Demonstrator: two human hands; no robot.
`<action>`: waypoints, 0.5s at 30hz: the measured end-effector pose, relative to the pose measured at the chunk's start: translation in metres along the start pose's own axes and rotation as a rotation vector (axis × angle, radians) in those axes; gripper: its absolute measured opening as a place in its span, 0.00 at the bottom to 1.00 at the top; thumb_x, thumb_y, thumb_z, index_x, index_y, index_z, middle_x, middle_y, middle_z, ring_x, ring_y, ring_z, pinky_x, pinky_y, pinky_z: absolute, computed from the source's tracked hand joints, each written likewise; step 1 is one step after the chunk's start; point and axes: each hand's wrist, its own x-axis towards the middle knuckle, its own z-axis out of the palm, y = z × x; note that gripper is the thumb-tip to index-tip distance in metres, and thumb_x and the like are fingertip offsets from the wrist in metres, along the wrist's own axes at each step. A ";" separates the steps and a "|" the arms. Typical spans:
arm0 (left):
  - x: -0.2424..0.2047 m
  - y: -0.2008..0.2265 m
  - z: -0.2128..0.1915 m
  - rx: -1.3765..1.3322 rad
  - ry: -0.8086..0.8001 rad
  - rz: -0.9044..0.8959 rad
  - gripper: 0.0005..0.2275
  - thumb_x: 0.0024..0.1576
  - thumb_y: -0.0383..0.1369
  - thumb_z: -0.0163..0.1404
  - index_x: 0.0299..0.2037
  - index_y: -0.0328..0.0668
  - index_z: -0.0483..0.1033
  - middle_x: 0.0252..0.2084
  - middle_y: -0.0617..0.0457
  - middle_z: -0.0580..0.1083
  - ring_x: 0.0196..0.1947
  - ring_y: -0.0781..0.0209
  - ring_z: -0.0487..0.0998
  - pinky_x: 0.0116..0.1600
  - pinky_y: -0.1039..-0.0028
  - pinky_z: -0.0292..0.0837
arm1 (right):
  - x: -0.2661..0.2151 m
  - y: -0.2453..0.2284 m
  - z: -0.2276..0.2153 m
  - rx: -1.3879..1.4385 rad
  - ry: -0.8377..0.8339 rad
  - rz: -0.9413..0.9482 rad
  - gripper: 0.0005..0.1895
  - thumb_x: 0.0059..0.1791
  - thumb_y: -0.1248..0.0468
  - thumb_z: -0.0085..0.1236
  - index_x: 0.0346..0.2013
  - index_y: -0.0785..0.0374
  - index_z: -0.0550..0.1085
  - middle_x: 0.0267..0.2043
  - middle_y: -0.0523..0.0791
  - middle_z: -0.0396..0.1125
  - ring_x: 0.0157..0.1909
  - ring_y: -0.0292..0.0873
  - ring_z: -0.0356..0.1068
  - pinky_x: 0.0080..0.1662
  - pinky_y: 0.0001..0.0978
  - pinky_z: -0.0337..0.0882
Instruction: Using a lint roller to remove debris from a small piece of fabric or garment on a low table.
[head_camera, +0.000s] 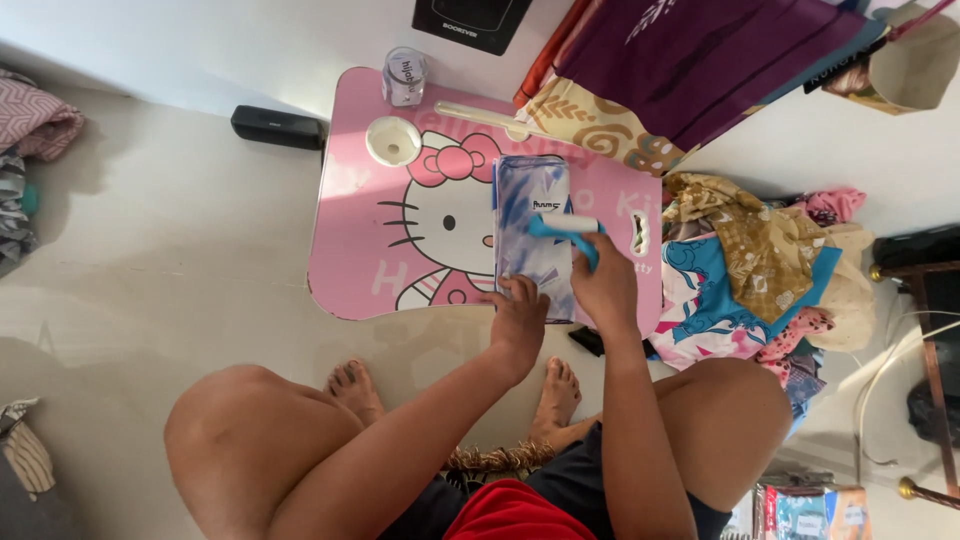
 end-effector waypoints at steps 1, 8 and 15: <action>-0.001 0.000 -0.002 0.013 -0.026 0.001 0.16 0.68 0.38 0.37 0.63 0.60 0.72 0.63 0.29 0.65 0.65 0.22 0.63 0.48 0.29 0.68 | 0.014 0.001 0.004 -0.018 0.013 -0.036 0.19 0.53 0.60 0.47 0.57 0.56 0.75 0.42 0.57 0.74 0.46 0.65 0.74 0.47 0.58 0.74; -0.005 -0.010 -0.010 0.048 -0.113 0.059 0.22 0.65 0.44 0.47 0.70 0.62 0.65 0.65 0.29 0.62 0.66 0.25 0.62 0.50 0.31 0.68 | 0.131 0.016 0.022 -0.149 0.009 -0.239 0.17 0.51 0.56 0.50 0.54 0.47 0.75 0.47 0.52 0.74 0.53 0.64 0.73 0.54 0.59 0.72; -0.008 -0.066 -0.032 -0.025 -0.075 0.150 0.49 0.32 0.66 0.65 0.67 0.57 0.69 0.62 0.39 0.66 0.61 0.41 0.65 0.60 0.24 0.56 | 0.099 0.015 -0.087 -0.257 -0.130 -0.416 0.21 0.50 0.59 0.55 0.58 0.53 0.75 0.51 0.55 0.74 0.55 0.67 0.71 0.56 0.61 0.70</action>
